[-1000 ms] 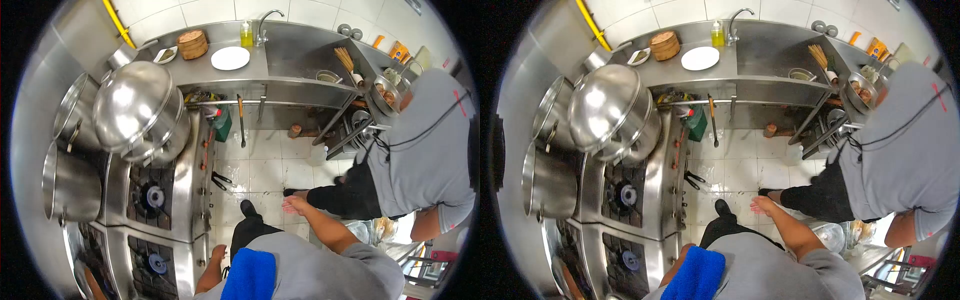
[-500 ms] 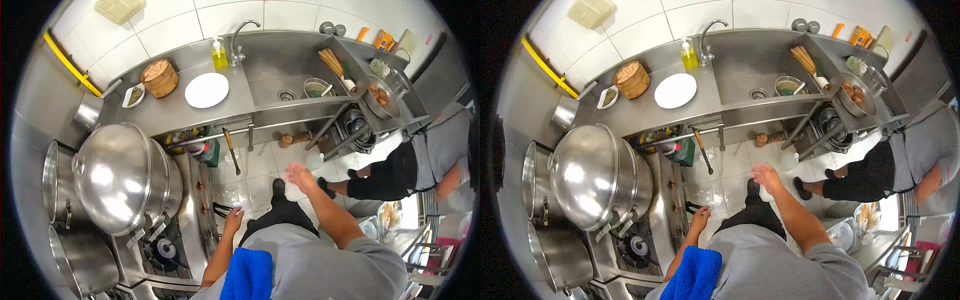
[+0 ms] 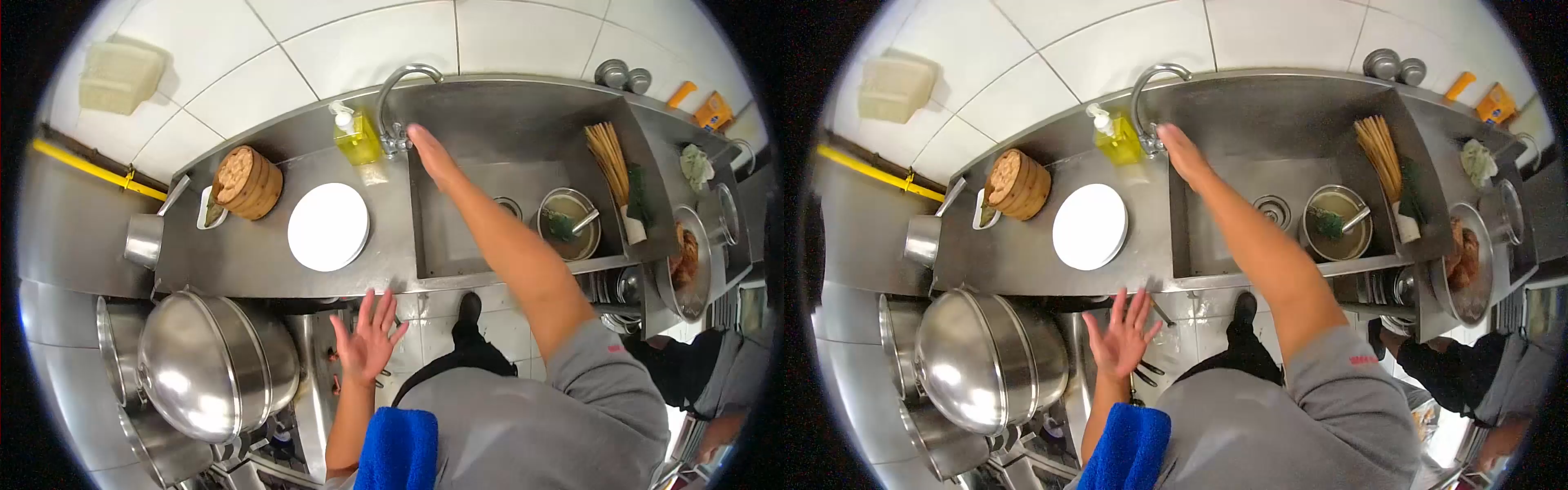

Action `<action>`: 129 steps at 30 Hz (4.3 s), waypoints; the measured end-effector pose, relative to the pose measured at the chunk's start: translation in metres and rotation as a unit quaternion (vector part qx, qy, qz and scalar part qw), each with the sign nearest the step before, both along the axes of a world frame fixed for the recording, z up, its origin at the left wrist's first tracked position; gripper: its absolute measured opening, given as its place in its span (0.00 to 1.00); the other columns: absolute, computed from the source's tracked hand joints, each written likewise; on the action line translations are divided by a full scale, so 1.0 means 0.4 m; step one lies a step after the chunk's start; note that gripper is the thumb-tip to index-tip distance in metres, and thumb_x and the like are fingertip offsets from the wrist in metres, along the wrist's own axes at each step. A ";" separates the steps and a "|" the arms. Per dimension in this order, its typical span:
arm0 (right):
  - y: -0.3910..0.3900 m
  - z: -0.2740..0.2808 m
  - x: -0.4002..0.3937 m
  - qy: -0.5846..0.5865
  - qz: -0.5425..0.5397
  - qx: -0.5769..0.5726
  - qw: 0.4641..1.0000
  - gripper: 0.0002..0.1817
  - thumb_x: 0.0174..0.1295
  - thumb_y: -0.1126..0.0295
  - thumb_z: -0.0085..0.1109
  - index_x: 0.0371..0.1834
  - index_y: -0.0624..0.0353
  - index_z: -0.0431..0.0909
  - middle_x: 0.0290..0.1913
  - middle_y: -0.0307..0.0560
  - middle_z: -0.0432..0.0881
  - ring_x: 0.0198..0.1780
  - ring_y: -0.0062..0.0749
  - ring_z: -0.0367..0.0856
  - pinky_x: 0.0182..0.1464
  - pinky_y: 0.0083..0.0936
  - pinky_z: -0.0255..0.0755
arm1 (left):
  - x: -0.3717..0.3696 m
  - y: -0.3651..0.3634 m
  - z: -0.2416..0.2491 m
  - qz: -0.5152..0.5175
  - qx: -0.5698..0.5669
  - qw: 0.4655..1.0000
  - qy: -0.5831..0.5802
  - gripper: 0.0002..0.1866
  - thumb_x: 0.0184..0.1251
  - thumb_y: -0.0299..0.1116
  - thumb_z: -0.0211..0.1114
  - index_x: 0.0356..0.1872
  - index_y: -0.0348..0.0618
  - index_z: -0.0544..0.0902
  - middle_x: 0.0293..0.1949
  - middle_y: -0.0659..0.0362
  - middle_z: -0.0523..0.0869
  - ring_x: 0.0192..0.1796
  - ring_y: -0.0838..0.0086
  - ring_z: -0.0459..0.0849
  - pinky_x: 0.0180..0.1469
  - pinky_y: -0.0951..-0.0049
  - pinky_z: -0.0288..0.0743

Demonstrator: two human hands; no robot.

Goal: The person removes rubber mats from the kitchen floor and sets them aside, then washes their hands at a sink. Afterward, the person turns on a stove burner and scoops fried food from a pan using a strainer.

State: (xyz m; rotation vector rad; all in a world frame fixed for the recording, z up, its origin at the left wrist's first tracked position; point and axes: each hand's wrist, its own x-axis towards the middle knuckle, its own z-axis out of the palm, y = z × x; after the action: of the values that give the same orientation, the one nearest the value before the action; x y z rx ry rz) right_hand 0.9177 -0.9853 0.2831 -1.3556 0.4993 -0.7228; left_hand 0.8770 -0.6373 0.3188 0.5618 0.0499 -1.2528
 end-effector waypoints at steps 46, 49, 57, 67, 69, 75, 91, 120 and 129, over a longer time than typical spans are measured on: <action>-0.265 -0.123 -0.783 0.580 0.127 -0.235 0.769 0.17 0.52 0.58 0.57 0.42 0.53 0.76 0.38 0.51 0.79 0.42 0.40 0.78 0.45 0.33 0.69 | 0.169 -0.930 -0.149 -0.205 0.208 0.900 -0.325 0.30 0.60 0.41 0.58 0.60 0.38 0.61 0.61 0.57 0.64 0.60 0.62 0.66 0.60 0.53 0.54; -0.198 -0.203 -0.793 0.614 0.132 -0.352 0.693 0.16 0.51 0.60 0.57 0.42 0.53 0.77 0.40 0.52 0.79 0.43 0.42 0.78 0.47 0.33 0.70 | 0.149 -0.905 -0.172 -0.217 0.214 0.900 -0.313 0.28 0.60 0.40 0.57 0.59 0.39 0.62 0.61 0.57 0.65 0.59 0.63 0.66 0.59 0.54 0.55; -0.259 -0.222 -0.806 0.639 0.079 -0.256 0.721 0.22 0.53 0.62 0.52 0.53 0.56 0.71 0.48 0.52 0.77 0.48 0.48 0.75 0.51 0.40 0.68 | 0.130 -0.818 -0.209 -0.250 0.230 0.898 -0.279 0.20 0.62 0.44 0.55 0.50 0.42 0.70 0.54 0.59 0.71 0.56 0.64 0.70 0.52 0.62 0.62; -0.265 -0.138 -0.842 0.606 0.007 -0.131 0.784 0.23 0.50 0.62 0.51 0.48 0.62 0.72 0.47 0.57 0.75 0.48 0.45 0.73 0.49 0.34 0.67 | 0.065 -0.803 -0.215 -0.269 0.189 0.914 -0.237 0.19 0.61 0.45 0.55 0.48 0.45 0.72 0.52 0.59 0.73 0.54 0.68 0.70 0.54 0.62 0.61; -0.263 -0.151 -0.811 0.513 -0.011 -0.060 0.856 0.22 0.50 0.63 0.52 0.48 0.61 0.71 0.47 0.54 0.74 0.49 0.41 0.72 0.49 0.32 0.66 | 0.022 -0.813 -0.212 -0.274 0.181 0.914 -0.236 0.20 0.61 0.46 0.54 0.50 0.45 0.71 0.53 0.59 0.73 0.55 0.68 0.70 0.55 0.62 0.60; -0.150 -0.054 -0.505 0.200 -0.048 0.049 0.977 0.23 0.52 0.70 0.46 0.54 0.56 0.66 0.53 0.49 0.69 0.57 0.35 0.64 0.59 0.28 0.57 | -0.083 -0.894 -0.155 -0.192 0.149 0.948 -0.207 0.27 0.61 0.52 0.54 0.57 0.47 0.67 0.56 0.58 0.70 0.58 0.68 0.66 0.59 0.61 0.56; -0.072 -0.116 -0.235 -0.013 -0.195 0.077 0.978 0.26 0.65 0.58 0.33 0.63 0.60 0.57 0.65 0.54 0.57 0.67 0.41 0.52 0.66 0.29 0.47 | 0.028 -0.912 -0.157 -0.140 0.251 0.917 -0.278 0.33 0.62 0.59 0.47 0.56 0.40 0.66 0.54 0.58 0.71 0.56 0.70 0.70 0.55 0.68 0.65; -0.224 -0.004 -0.196 0.121 -0.130 0.118 0.977 0.34 0.63 0.46 0.29 0.56 0.67 0.64 0.62 0.65 0.57 0.65 0.51 0.53 0.63 0.37 0.50 | 0.029 -0.958 -0.096 -0.159 0.078 0.959 -0.219 0.18 0.66 0.47 0.49 0.51 0.49 0.71 0.47 0.60 0.76 0.47 0.71 0.74 0.49 0.68 0.67; -0.289 -0.089 -0.044 0.052 -0.158 -0.050 0.985 0.27 0.66 0.52 0.30 0.52 0.65 0.67 0.55 0.61 0.68 0.61 0.47 0.60 0.63 0.35 0.49 | 0.056 -0.967 -0.006 -0.050 0.073 0.979 -0.184 0.21 0.65 0.41 0.52 0.54 0.41 0.69 0.47 0.57 0.76 0.48 0.70 0.75 0.50 0.70 0.69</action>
State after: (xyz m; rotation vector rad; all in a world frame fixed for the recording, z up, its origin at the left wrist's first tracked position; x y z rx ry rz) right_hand 0.8999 -1.1007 0.2475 -1.4299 0.7823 -0.9497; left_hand 0.8993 -1.0239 0.3164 0.9269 -0.2007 -1.2306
